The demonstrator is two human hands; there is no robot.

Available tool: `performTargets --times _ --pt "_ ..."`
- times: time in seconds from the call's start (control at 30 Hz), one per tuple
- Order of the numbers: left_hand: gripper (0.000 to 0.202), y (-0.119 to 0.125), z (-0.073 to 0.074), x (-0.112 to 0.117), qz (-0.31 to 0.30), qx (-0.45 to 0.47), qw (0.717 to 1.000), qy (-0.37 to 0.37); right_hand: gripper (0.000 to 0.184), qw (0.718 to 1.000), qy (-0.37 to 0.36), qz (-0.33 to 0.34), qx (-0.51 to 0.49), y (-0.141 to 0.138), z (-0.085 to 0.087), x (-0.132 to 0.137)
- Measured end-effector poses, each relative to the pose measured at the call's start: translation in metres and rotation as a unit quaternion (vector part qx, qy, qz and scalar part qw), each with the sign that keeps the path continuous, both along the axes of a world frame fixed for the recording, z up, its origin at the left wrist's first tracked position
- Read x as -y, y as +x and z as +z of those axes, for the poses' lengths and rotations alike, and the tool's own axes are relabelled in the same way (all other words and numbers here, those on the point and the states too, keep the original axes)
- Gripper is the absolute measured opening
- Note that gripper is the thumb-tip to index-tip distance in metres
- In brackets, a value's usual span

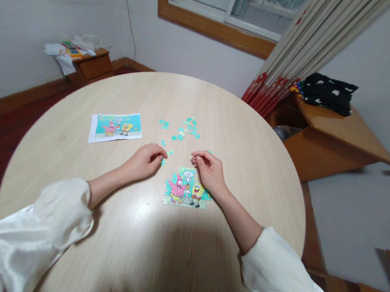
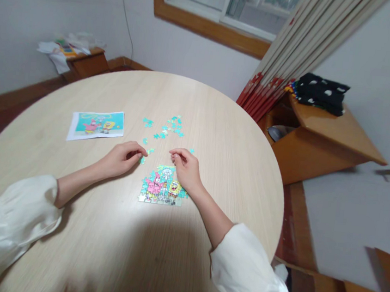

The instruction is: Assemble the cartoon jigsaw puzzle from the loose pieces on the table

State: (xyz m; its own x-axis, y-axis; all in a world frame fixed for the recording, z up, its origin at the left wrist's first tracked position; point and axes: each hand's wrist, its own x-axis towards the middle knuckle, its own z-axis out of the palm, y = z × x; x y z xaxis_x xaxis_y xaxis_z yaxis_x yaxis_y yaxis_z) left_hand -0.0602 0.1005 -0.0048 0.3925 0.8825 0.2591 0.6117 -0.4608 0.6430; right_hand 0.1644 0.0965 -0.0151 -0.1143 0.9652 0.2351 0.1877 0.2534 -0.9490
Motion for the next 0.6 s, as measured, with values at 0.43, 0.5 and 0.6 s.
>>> performTargets --times 0.43,0.5,0.6 --pt "0.02 -0.006 0.004 0.006 -0.003 -0.004 1.0 -0.008 0.023 0.994 0.034 -0.101 0.021 0.004 0.003 0.005" --pt "0.019 -0.006 0.002 0.005 0.002 0.003 1.0 -0.009 0.023 0.991 0.049 -0.124 0.018 0.007 0.004 0.006" --pt "0.019 -0.005 0.001 0.006 0.01 0.027 0.999 -0.018 0.022 0.986 0.072 -0.153 0.01 0.013 0.005 0.006"
